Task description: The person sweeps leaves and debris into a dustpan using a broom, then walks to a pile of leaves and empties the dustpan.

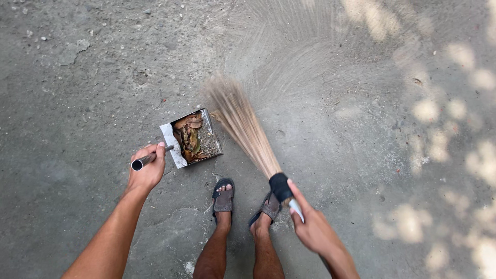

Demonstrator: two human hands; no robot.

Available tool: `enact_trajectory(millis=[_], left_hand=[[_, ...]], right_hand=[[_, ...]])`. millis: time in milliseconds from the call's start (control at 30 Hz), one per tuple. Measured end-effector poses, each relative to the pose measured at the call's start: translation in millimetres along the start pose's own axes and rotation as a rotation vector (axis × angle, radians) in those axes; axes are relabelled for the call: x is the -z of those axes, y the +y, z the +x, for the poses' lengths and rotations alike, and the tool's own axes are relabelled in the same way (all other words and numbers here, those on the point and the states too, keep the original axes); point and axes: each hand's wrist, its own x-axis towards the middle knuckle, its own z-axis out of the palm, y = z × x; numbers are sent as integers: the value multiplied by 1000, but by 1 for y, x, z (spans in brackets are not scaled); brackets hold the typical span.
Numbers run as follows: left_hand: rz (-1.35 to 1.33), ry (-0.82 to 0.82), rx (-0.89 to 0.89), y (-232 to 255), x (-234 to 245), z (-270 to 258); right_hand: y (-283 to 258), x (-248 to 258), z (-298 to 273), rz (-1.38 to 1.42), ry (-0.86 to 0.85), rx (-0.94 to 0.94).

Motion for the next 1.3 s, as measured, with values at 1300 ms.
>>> enact_trajectory(millis=[1300], left_hand=[[16, -164, -215, 221, -85, -171]], right_hand=[[310, -113, -24, 533, -21, 69]])
